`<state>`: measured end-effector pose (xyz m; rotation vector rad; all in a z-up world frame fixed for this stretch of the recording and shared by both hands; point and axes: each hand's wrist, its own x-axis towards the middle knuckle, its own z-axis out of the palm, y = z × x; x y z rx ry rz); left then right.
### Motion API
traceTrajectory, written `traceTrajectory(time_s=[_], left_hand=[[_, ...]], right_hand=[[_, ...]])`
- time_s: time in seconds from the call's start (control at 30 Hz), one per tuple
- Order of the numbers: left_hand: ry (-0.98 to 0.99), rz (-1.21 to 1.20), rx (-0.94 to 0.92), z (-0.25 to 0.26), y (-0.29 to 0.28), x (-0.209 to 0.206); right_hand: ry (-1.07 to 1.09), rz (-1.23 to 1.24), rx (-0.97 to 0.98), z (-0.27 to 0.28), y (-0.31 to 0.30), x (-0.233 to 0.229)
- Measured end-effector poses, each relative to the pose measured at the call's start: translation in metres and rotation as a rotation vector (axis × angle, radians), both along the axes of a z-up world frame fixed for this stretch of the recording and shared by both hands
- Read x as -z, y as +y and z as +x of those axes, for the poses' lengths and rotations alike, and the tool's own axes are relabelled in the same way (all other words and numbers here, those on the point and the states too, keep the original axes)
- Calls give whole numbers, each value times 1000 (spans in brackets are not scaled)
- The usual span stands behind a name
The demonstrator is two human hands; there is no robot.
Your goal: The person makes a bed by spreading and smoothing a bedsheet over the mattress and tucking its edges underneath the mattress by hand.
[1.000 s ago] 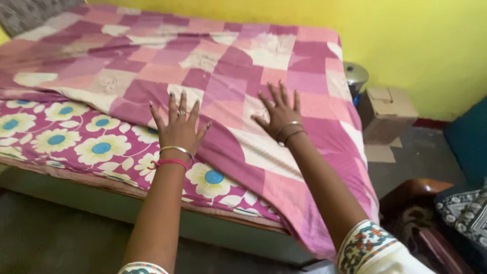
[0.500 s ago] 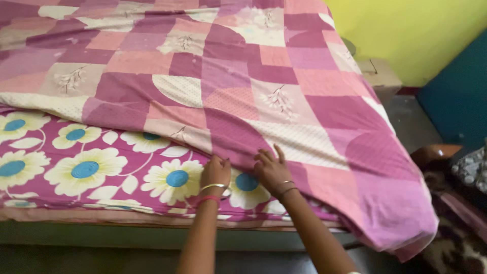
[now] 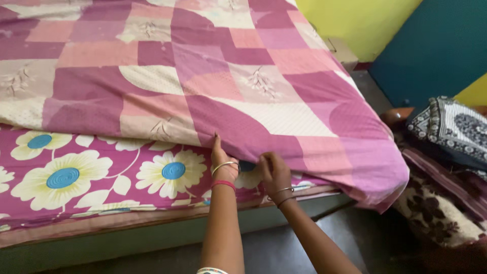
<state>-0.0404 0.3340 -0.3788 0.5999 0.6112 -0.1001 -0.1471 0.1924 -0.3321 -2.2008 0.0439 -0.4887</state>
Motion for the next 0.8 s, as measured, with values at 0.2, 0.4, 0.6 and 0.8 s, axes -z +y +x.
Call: traceTrajectory(time_s=[0.2,0.4,0.6,0.8], left_hand=[[-177,-43,4,-12,10,20],[-385,-138,-249,-25,13,22],[-273,-229,-204,-68,14,-21],[-411,-240,-144,-109,36,-35]], right_hand=[[-148,1038,460,11,-4,115],[37,1276,505,39,0,128],[-131,2014,-189,18,8,45],[-345,2167,11,-18,-33,56]])
